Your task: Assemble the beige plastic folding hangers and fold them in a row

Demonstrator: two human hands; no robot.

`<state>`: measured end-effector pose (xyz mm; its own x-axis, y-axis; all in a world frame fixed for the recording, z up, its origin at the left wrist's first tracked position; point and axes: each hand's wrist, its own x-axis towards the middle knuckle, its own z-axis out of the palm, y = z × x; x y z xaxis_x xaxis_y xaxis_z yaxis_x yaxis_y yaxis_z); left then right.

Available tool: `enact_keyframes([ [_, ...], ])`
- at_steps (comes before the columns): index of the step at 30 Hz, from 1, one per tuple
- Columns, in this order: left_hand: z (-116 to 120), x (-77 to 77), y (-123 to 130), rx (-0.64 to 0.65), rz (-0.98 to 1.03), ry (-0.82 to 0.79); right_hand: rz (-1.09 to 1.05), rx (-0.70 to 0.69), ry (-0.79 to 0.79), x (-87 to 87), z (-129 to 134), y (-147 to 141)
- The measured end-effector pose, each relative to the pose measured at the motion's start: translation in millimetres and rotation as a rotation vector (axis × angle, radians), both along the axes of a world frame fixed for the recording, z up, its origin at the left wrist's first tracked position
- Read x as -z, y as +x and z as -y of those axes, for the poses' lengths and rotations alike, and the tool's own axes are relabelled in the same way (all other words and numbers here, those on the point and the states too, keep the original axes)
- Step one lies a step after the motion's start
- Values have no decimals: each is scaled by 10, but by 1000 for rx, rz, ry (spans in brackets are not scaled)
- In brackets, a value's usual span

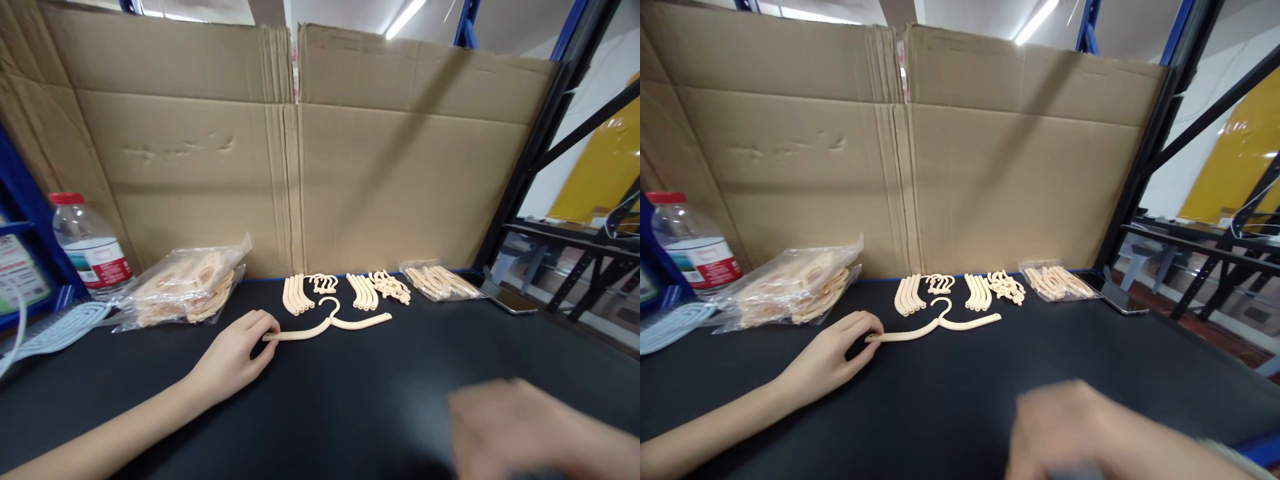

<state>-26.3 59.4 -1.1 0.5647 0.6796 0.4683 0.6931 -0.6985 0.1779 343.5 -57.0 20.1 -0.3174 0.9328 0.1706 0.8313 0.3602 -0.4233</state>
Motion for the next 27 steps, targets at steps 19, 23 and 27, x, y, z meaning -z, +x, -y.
enact_keyframes([
  [19, -746, -272, 45, 223, -141, -110, 264, -279, 266, -56, -2230, -1024],
  [23, -738, -225, 50, 218, -135, -105, 241, -265, 263, 8, -2231, -1025],
  [27, -752, -159, 57, 209, -110, -106, 206, -285, 254, 47, -2276, -997],
])
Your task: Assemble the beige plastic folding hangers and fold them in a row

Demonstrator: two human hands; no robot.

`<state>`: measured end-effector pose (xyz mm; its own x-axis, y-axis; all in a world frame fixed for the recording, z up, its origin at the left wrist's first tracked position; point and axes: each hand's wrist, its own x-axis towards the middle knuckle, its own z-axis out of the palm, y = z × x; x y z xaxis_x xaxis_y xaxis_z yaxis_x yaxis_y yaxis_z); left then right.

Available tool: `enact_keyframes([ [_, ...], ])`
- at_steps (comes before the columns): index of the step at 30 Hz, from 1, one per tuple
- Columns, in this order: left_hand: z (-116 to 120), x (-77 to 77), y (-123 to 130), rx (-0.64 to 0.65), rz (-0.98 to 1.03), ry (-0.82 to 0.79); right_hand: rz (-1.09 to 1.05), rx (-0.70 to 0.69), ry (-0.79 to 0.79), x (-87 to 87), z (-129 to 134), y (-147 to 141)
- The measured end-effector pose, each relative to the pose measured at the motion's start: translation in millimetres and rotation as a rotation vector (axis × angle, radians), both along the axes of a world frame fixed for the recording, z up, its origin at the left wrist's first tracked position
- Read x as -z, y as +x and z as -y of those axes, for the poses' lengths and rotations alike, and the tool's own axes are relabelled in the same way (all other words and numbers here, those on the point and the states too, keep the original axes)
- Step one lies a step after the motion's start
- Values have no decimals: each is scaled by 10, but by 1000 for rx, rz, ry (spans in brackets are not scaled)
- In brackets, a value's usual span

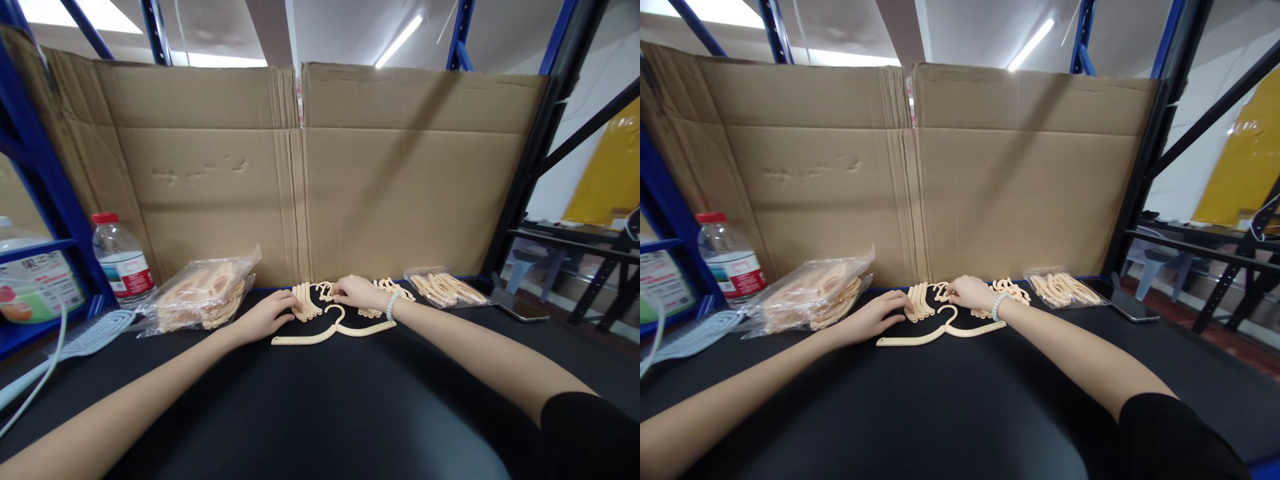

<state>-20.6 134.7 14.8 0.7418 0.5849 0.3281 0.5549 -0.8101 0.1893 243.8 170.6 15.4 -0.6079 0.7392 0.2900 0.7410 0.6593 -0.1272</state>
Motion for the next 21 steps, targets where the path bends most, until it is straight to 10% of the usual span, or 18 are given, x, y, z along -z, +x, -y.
enact_keyframes([
  [12, -49, 107, -21, 15, 44, -18, -76, 21, 22, -239, -264, 104],
  [21, -52, 150, -21, 17, 88, -27, 275, -4, 56, -382, -405, -260],
])
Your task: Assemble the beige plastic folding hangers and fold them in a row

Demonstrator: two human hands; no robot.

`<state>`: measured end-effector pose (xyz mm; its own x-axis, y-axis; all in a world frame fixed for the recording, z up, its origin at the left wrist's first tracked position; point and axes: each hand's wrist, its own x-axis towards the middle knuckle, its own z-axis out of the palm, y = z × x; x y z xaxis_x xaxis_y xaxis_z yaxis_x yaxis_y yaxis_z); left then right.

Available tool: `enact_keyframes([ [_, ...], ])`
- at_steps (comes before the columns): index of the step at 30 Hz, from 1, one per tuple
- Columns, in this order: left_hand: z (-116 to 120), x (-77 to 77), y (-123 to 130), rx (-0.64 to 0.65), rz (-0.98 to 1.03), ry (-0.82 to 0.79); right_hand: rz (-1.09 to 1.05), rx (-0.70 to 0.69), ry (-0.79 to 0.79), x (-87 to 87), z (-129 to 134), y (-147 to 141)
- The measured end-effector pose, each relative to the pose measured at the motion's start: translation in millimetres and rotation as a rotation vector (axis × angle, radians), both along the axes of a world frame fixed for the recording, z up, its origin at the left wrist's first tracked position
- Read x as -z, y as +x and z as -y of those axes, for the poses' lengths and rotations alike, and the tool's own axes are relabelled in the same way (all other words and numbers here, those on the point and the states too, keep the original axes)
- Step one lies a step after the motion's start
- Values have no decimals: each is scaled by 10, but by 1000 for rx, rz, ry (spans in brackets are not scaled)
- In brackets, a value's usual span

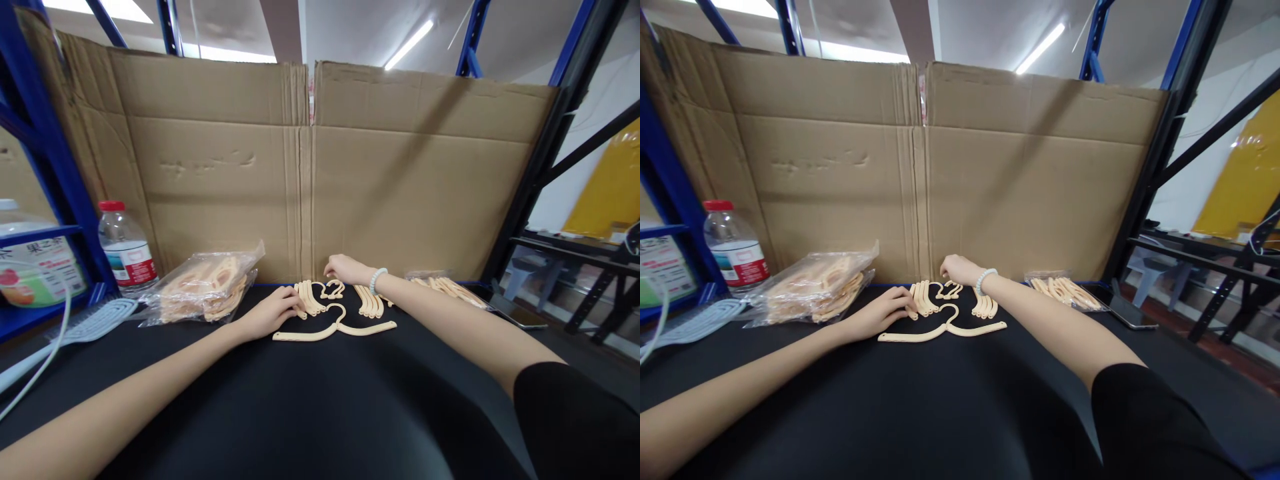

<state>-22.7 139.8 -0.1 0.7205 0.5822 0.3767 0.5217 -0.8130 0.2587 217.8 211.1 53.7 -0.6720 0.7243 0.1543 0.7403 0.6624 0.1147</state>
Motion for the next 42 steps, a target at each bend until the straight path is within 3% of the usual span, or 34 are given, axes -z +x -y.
enact_keyframes([
  [6, -3, 40, -13, -11, 63, -14, 237, 19, 20, 62, 151, -306],
  [11, -3, 50, -26, -14, 92, -25, 240, 41, 63, 26, 243, -363],
  [18, -11, 62, -28, -24, 124, -25, -160, 85, 140, -352, 332, -15],
  [21, -12, 69, -23, -39, 134, -29, -435, 128, 133, -386, 469, 178],
  [26, 38, 35, -13, -121, 119, -39, -842, 186, -66, -156, 795, 453],
  [29, 59, -1, 0, -286, 124, -27, -1036, 178, -191, 6, 1040, 576],
  [34, -24, -74, 64, -596, 51, -76, -1452, 181, -688, 230, 1439, 634],
  [38, -120, -187, 114, -677, -55, -205, -1544, 153, -886, 391, 1585, 597],
  [42, -109, -354, 73, -708, -62, -294, -1585, 126, -932, 490, 1587, 578],
])
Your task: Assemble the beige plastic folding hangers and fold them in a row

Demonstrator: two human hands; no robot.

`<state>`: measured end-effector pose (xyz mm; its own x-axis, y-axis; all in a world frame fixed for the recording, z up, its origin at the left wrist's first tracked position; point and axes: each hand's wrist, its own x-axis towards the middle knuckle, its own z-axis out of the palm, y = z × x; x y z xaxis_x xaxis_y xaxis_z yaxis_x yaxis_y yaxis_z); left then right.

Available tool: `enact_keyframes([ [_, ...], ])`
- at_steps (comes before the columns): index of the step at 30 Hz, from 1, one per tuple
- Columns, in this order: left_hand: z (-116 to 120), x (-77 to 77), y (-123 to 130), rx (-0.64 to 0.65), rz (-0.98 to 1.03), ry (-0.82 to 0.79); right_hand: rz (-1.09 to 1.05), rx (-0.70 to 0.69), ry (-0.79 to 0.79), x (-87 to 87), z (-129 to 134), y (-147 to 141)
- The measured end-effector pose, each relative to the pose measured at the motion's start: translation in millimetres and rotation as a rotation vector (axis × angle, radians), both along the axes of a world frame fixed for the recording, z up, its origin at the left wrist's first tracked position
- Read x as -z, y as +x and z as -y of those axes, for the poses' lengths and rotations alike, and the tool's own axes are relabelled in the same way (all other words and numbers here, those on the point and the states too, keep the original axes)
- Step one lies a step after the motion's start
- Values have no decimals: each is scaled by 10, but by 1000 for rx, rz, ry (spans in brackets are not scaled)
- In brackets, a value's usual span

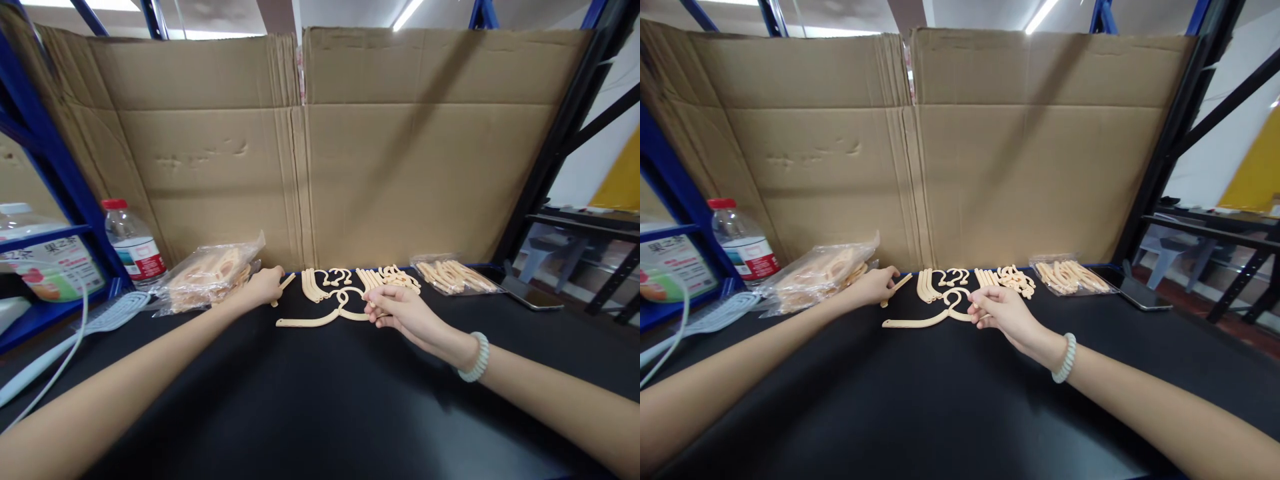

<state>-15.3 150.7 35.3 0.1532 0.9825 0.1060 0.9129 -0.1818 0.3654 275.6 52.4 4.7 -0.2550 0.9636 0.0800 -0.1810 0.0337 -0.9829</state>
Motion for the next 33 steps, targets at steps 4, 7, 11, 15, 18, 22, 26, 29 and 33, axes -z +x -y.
enact_keyframes([
  [4, 178, -189, -21, 23, 131, 1, -146, 17, -69, 40, -29, -20],
  [7, 405, -224, 95, 111, 311, 10, -209, -14, -90, 55, -21, -70],
  [11, 722, -18, 357, 256, 662, 2, -191, -77, -79, 84, 49, -169],
  [15, 920, 260, 539, 402, 951, -17, -204, -103, -85, 126, 92, -259],
  [18, 972, 360, 578, 390, 1013, 2, -195, -97, -45, 155, 67, -304],
  [22, 977, 384, 566, 349, 1079, 112, -183, -94, -34, 190, 2, -327],
  [26, 995, 401, 558, 360, 1065, 158, -175, -116, -46, 205, -56, -332],
  [29, 1024, 418, 557, 387, 1046, 144, -169, -135, -35, 207, -78, -326],
  [33, 1044, 413, 561, 376, 969, 124, -165, -179, -19, 200, -59, -290],
])
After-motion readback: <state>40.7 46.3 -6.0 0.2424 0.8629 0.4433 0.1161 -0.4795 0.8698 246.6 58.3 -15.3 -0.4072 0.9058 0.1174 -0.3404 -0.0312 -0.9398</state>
